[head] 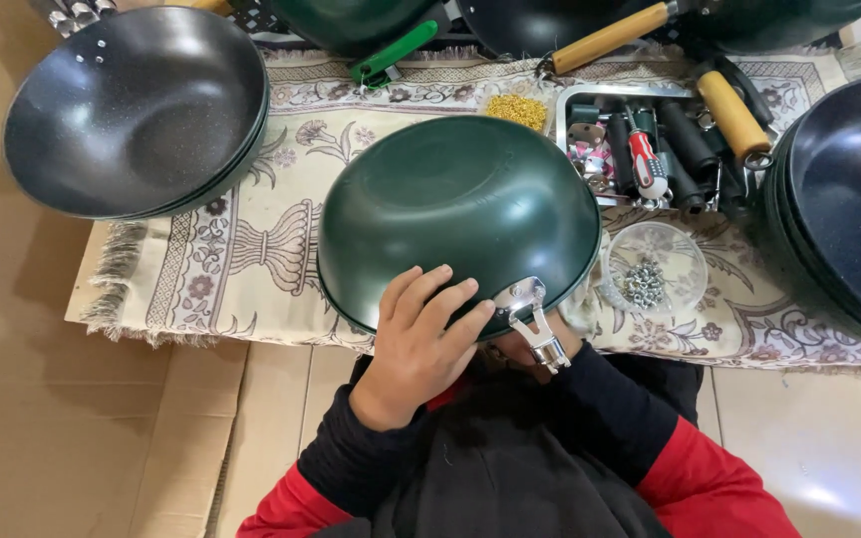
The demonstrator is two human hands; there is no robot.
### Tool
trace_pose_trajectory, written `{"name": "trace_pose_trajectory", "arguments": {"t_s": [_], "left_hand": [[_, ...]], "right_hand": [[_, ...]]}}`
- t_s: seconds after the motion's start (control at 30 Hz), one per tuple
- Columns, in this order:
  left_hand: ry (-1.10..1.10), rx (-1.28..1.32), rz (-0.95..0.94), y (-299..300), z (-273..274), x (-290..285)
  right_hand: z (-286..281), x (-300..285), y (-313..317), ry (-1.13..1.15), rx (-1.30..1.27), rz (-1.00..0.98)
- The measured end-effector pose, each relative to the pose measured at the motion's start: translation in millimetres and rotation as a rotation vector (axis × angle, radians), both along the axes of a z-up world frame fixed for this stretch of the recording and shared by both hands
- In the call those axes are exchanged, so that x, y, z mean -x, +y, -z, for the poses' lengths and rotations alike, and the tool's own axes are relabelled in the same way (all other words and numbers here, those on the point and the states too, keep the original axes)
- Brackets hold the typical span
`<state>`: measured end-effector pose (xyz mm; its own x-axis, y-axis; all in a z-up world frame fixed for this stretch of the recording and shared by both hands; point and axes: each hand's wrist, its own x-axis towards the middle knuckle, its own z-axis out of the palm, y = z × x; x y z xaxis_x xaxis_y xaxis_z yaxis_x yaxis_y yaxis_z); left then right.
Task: The person is assembling handles onto various metal pans using a screwdriver and screws.
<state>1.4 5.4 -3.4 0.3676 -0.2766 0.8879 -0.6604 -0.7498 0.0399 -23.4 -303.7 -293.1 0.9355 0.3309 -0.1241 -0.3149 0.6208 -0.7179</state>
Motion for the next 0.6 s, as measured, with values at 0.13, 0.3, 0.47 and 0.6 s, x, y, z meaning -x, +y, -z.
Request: {"name": "trace_pose_trajectory", "arguments": {"t_s": [0.13,0.3,0.47,0.6], "left_hand": [[-0.009,0.004,0.003,1,4,-1],[-0.02,0.004,-0.04,3,3,0],[-0.032,-0.007,-0.034,3,-1,0],[-0.037,0.008,-0.028,2,2,-1]], "right_hand": [[-4,-18,21,0.022,-0.038,-0.006],[-9,-76,74,0.044,-0.075,-0.029],[15,-90,78,0.056,-0.117,-0.044],[34,-88,77,0.084,-0.145,-0.061]]}}
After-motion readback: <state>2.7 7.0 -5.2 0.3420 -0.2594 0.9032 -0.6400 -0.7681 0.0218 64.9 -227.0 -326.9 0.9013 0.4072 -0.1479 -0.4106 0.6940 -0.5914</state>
